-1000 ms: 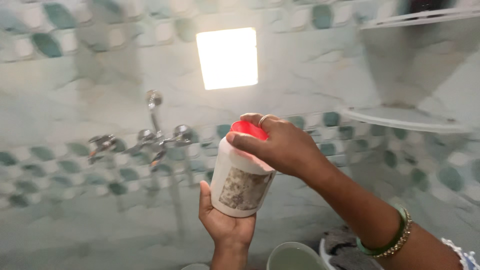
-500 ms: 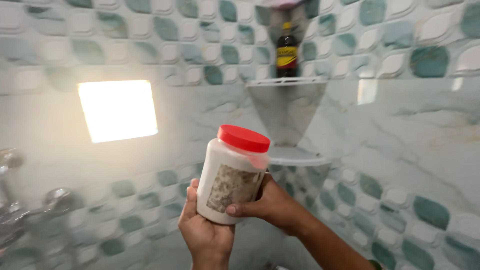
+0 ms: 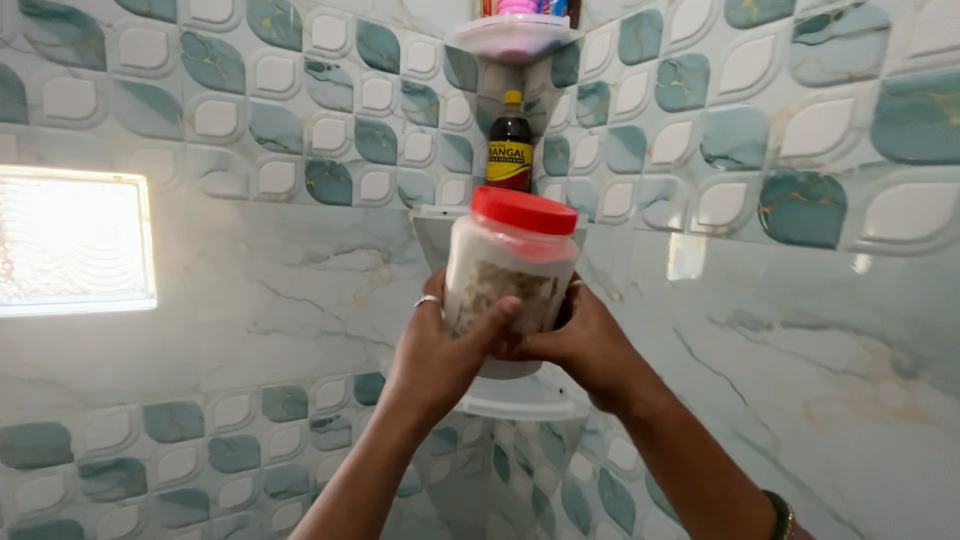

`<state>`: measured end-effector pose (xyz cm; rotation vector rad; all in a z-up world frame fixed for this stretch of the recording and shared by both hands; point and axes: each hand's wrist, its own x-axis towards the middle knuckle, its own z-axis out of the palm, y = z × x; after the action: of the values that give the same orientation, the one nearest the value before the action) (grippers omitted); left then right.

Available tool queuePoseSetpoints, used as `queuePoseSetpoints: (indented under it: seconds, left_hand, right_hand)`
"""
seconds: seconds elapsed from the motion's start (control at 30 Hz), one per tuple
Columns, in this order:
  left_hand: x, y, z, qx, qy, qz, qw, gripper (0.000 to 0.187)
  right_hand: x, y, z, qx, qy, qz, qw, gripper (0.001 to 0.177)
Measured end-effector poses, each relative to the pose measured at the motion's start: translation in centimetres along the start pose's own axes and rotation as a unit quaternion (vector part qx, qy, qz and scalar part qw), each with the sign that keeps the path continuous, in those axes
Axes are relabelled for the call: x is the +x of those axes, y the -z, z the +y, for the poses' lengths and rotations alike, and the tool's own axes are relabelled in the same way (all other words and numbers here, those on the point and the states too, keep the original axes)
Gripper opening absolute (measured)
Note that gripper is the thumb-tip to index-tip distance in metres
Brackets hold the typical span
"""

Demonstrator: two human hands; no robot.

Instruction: The person wipes a white corner shelf with a cloth, then places several items on it including a dark bottle, a white jar with a red lid, a small white bottle, and a small box. The person also handles a pink soap dish and a scrubber on the floor.

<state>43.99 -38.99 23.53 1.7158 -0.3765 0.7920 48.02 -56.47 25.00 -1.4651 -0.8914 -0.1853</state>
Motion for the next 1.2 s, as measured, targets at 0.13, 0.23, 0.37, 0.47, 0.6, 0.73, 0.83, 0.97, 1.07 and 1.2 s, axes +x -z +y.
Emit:
queuePoseSetpoints:
  seconds: [0.13, 0.23, 0.37, 0.47, 0.6, 0.73, 0.83, 0.97, 1.07, 1.2]
  left_hand:
    - [4.5, -1.4, 0.4, -0.002, -0.100, 0.028, 0.995, 0.087]
    - [8.1, -1.4, 0.6, 0.021, -0.120, 0.053, 0.991, 0.086]
    - [14.0, -0.8, 0.6, 0.041, -0.141, 0.058, 0.987, 0.084]
    - [17.8, -0.4, 0.1, 0.036, -0.135, 0.066, 0.988, 0.084]
    - [23.2, 0.2, -0.9, 0.069, -0.125, 0.096, 0.985, 0.088]
    - [27.9, 0.2, -3.1, 0.085, -0.124, 0.121, 0.981, 0.096]
    - [30.7, -0.2, -5.3, 0.076, -0.133, 0.133, 0.979, 0.107]
    - [33.3, -0.6, -7.8, 0.083, -0.123, 0.113, 0.982, 0.101]
    - [34.7, -0.8, -9.0, 0.090, -0.125, 0.101, 0.983, 0.093]
    - [36.1, -0.8, -10.4, 0.097, -0.113, 0.084, 0.985, 0.088]
  right_hand:
    - [4.4, 1.7, 0.5, -0.048, 0.058, 0.027, 0.997, 0.081]
    - [8.3, 2.4, 0.7, -0.029, 0.096, 0.044, 0.994, 0.082]
    - [13.7, 3.7, 0.3, -0.047, 0.133, 0.038, 0.989, 0.082]
    - [17.9, 4.2, -0.4, -0.053, 0.129, 0.030, 0.990, 0.082]
    - [22.9, 4.3, -0.6, -0.136, 0.086, 0.071, 0.984, 0.078]
    - [27.2, 4.9, 0.5, -0.148, 0.057, 0.086, 0.984, 0.078]
    - [29.7, 5.8, 2.2, -0.175, 0.033, 0.099, 0.979, 0.076]
    - [32.2, 6.7, 4.4, -0.189, 0.035, 0.094, 0.977, 0.072]
    - [33.5, 7.0, 5.7, -0.213, 0.025, 0.115, 0.970, 0.071]
    - [34.8, 6.9, 7.4, -0.211, 0.016, 0.135, 0.968, 0.077]
